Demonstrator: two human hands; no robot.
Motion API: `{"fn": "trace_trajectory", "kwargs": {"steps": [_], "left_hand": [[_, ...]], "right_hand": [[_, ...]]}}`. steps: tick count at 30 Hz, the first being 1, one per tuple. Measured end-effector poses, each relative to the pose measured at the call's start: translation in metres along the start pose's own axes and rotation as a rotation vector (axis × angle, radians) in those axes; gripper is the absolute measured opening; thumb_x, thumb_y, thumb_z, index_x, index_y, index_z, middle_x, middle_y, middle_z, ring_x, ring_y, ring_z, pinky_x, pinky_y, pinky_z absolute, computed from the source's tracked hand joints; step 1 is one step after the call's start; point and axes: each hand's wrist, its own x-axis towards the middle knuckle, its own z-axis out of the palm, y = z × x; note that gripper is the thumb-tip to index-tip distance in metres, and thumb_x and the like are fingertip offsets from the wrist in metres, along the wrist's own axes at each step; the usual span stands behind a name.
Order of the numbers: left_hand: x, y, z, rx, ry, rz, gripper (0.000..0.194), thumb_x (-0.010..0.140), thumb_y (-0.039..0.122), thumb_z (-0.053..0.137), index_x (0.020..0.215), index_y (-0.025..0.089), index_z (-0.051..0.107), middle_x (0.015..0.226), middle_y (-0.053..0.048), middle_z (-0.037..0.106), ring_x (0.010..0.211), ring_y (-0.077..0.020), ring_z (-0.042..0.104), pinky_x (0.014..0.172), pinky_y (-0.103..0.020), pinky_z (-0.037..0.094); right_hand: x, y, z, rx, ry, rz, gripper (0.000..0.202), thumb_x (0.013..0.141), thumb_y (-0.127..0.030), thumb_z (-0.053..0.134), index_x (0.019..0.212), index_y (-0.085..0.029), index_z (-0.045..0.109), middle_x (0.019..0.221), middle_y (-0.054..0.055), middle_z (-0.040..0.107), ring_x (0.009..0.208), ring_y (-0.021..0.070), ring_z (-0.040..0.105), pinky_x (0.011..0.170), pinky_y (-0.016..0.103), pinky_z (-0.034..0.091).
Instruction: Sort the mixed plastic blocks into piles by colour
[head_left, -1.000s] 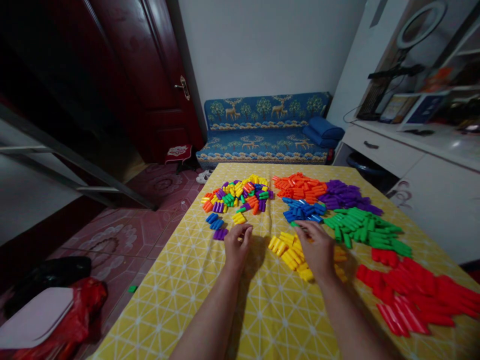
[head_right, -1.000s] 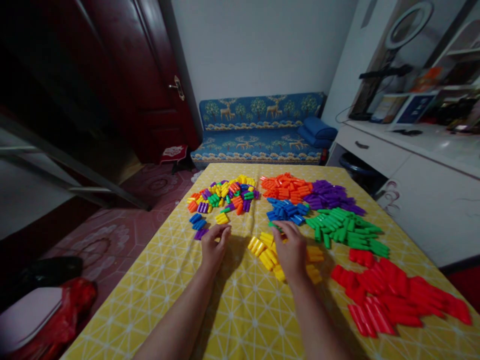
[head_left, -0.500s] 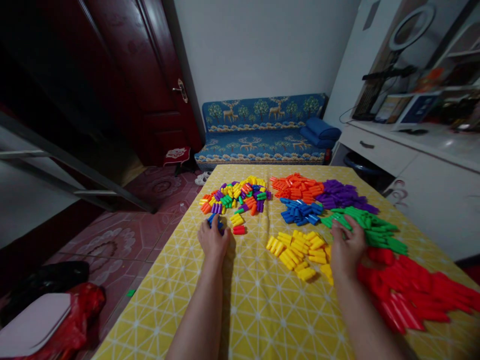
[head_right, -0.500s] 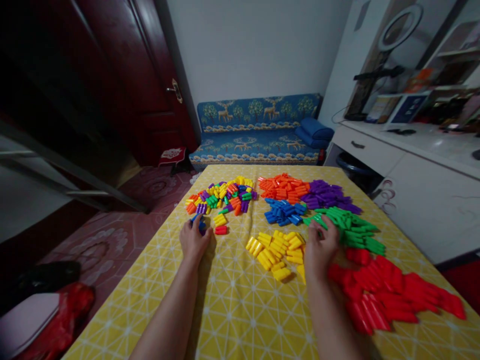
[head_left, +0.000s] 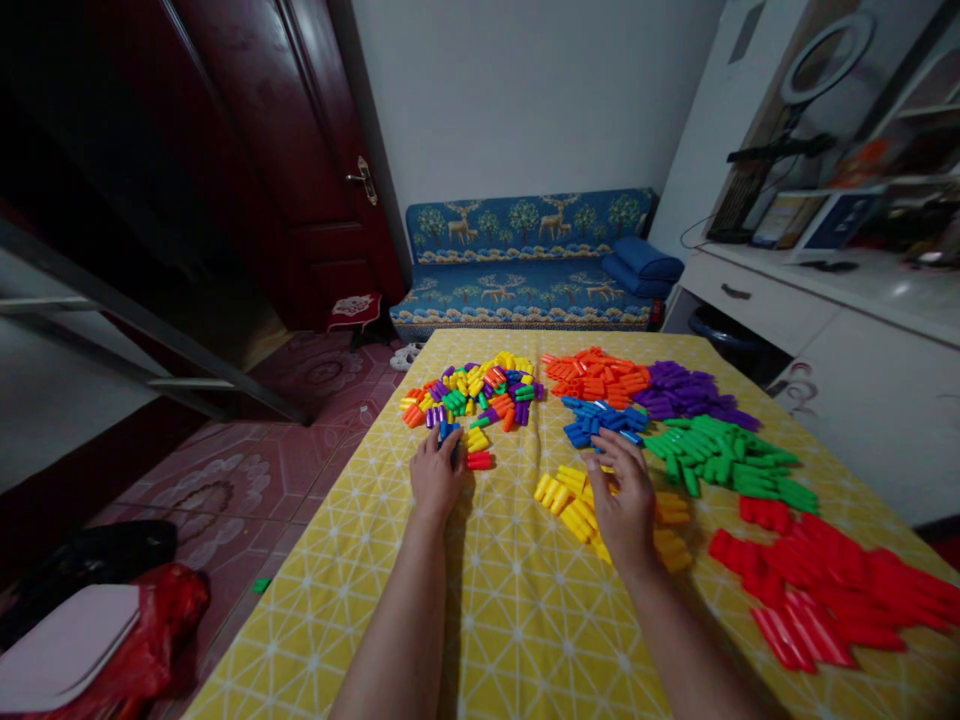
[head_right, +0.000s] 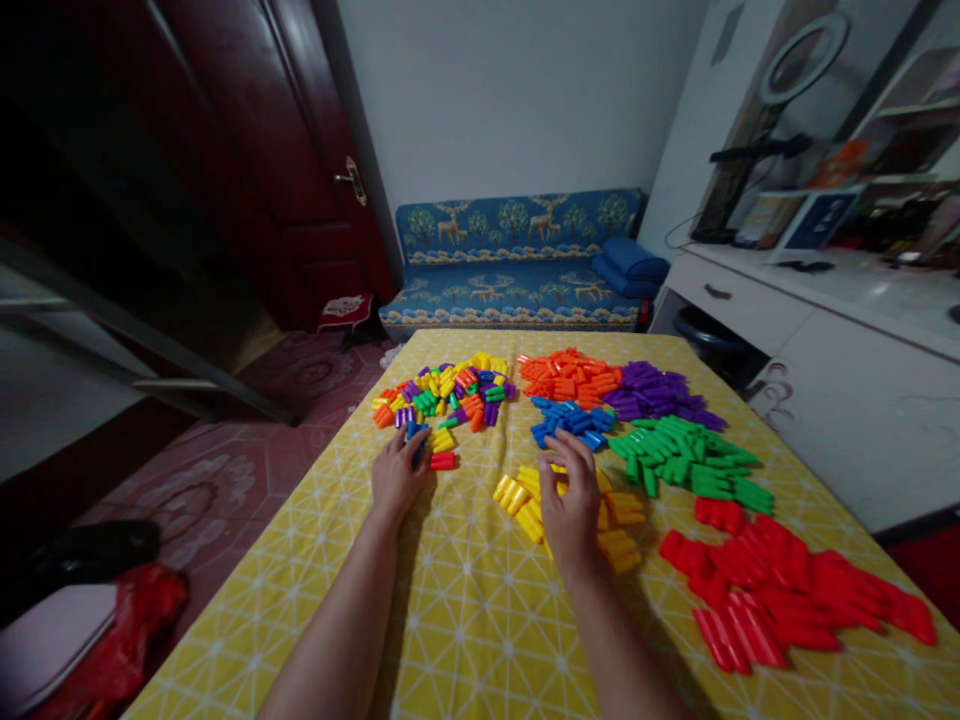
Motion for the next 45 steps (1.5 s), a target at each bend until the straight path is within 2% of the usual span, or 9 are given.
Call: {"fn": "trace_trajectory", "kwargs": {"steps": [7, 13, 16, 20, 24, 30, 35, 40, 45], "left_hand": [[0.003, -0.003, 0.001, -0.109, -0.047, 0.014, 0.025, 0.086, 0.030, 0.056, 0.102, 0.028, 0.074, 0.107, -0.006, 0.068, 0.097, -0.0232, 0.058, 0.087, -0.035, 0.046], [-0.004, 0.020, -0.009, -0.605, 0.009, 0.028, 0.017, 0.082, 0.029, 0.060, 0.087, 0.023, 0.076, 0.095, -0.005, 0.067, 0.093, -0.0196, 0.061, 0.084, -0.031, 0.048], [-0.013, 0.038, -0.016, -0.990, -0.180, -0.013, 0.017, 0.078, 0.034, 0.066, 0.078, 0.018, 0.075, 0.084, -0.004, 0.067, 0.082, -0.0178, 0.062, 0.077, -0.029, 0.048], [-0.026, 0.051, -0.017, -1.361, -0.629, -0.149, 0.026, 0.068, 0.038, 0.077, 0.077, 0.013, 0.073, 0.072, -0.003, 0.064, 0.061, -0.0109, 0.054, 0.058, -0.022, 0.041], [-0.031, 0.055, -0.017, -1.499, -0.843, -0.257, 0.031, 0.065, 0.040, 0.080, 0.076, 0.012, 0.069, 0.064, -0.001, 0.058, 0.052, -0.0069, 0.047, 0.049, -0.018, 0.033], [-0.027, 0.057, -0.018, -1.634, -0.788, -0.293, 0.032, 0.066, 0.039, 0.077, 0.078, 0.012, 0.066, 0.070, -0.005, 0.063, 0.057, -0.0109, 0.055, 0.052, -0.021, 0.041], [-0.026, 0.053, -0.011, -1.712, -0.700, -0.289, 0.031, 0.072, 0.041, 0.071, 0.081, 0.012, 0.065, 0.075, -0.007, 0.065, 0.060, -0.0125, 0.057, 0.053, -0.022, 0.041], [-0.026, 0.052, -0.009, -1.736, -0.686, -0.273, 0.029, 0.075, 0.039, 0.069, 0.084, 0.011, 0.064, 0.075, -0.007, 0.065, 0.059, -0.0123, 0.058, 0.054, -0.022, 0.041], [-0.026, 0.054, -0.009, -1.760, -0.676, -0.330, 0.032, 0.074, 0.041, 0.070, 0.086, 0.011, 0.064, 0.076, -0.007, 0.066, 0.063, -0.0133, 0.060, 0.056, -0.022, 0.043]], "right_hand": [[-0.003, -0.002, 0.005, -0.007, -0.054, -0.003, 0.021, 0.091, -0.027, 0.050, 0.106, -0.019, 0.062, 0.120, 0.013, 0.058, 0.082, 0.0173, 0.064, 0.067, 0.033, 0.058], [-0.009, -0.010, 0.011, 0.021, -0.171, -0.027, 0.023, 0.092, -0.024, 0.049, 0.110, -0.021, 0.062, 0.118, 0.012, 0.060, 0.085, 0.0181, 0.064, 0.070, 0.033, 0.058], [-0.014, -0.013, 0.015, 0.090, -0.252, 0.001, 0.029, 0.091, -0.025, 0.051, 0.119, -0.022, 0.059, 0.123, 0.013, 0.058, 0.083, 0.0180, 0.064, 0.065, 0.032, 0.059], [-0.017, -0.015, 0.020, 0.164, -0.376, 0.034, 0.047, 0.089, -0.026, 0.056, 0.136, -0.026, 0.048, 0.131, 0.013, 0.055, 0.086, 0.0180, 0.065, 0.066, 0.030, 0.059], [-0.016, -0.019, 0.020, 0.146, -0.446, -0.042, 0.025, 0.088, -0.027, 0.059, 0.111, -0.024, 0.067, 0.112, 0.009, 0.065, 0.102, 0.0211, 0.063, 0.082, 0.032, 0.056], [-0.009, -0.016, 0.019, 0.099, -0.336, 0.004, 0.012, 0.084, -0.030, 0.063, 0.088, -0.021, 0.071, 0.103, 0.009, 0.065, 0.093, 0.0202, 0.064, 0.071, 0.029, 0.056], [0.040, 0.015, 0.017, -0.126, -0.217, -0.074, 0.013, 0.082, -0.025, 0.059, 0.085, -0.020, 0.070, 0.105, 0.010, 0.064, 0.095, 0.0224, 0.063, 0.070, 0.033, 0.055], [0.099, 0.042, 0.025, -0.544, -0.415, -0.237, 0.026, 0.082, -0.007, 0.051, 0.092, -0.016, 0.073, 0.114, 0.011, 0.066, 0.107, 0.0245, 0.058, 0.095, 0.039, 0.047], [0.105, 0.045, 0.035, -0.651, -0.693, -0.325, 0.018, 0.083, -0.016, 0.061, 0.092, -0.020, 0.076, 0.122, 0.006, 0.067, 0.115, 0.0271, 0.054, 0.099, 0.043, 0.042]]}}
